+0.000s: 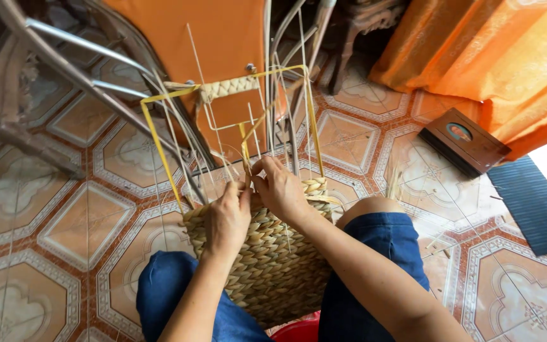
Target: The recorder is weaving a basket using natural fiber strips on a vertical wooden frame.
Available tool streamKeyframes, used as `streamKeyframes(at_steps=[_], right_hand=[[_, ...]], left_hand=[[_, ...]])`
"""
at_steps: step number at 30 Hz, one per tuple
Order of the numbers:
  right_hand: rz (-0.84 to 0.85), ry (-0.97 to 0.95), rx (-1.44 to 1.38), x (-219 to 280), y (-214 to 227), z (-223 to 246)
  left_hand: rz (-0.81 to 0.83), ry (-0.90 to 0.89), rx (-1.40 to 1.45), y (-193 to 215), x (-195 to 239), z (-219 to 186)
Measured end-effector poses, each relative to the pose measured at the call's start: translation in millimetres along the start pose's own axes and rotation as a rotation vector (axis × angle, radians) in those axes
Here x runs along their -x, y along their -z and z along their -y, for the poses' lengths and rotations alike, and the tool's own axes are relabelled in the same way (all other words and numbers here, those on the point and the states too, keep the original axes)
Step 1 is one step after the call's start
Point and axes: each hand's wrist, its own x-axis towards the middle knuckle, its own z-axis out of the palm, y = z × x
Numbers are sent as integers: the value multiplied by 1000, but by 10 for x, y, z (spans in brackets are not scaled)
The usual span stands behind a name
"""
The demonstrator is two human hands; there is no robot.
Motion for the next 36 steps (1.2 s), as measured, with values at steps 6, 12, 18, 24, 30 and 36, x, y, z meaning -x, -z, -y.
streamKeyframes(at_steps=[6, 12, 18, 24, 30, 36], right_hand=[[100, -189, -403, -78, -98, -180], [166, -106, -504, -206, -105, -331], [188, -680, -1084, -98, 49, -581], [384, -569, -609, 19, 201, -654], [-94, -604, -1290, 117, 570, -1121], [60, -535, -452, 271, 778, -850]], left_hand=[[191, 246, -75, 9, -236, -15], [388, 303, -105, 30, -318, 147], [439, 471, 291, 131, -259, 111], [414, 418, 215, 82, -197, 129], [35, 210, 179, 56, 6, 232], [30, -67, 182, -135, -29, 121]])
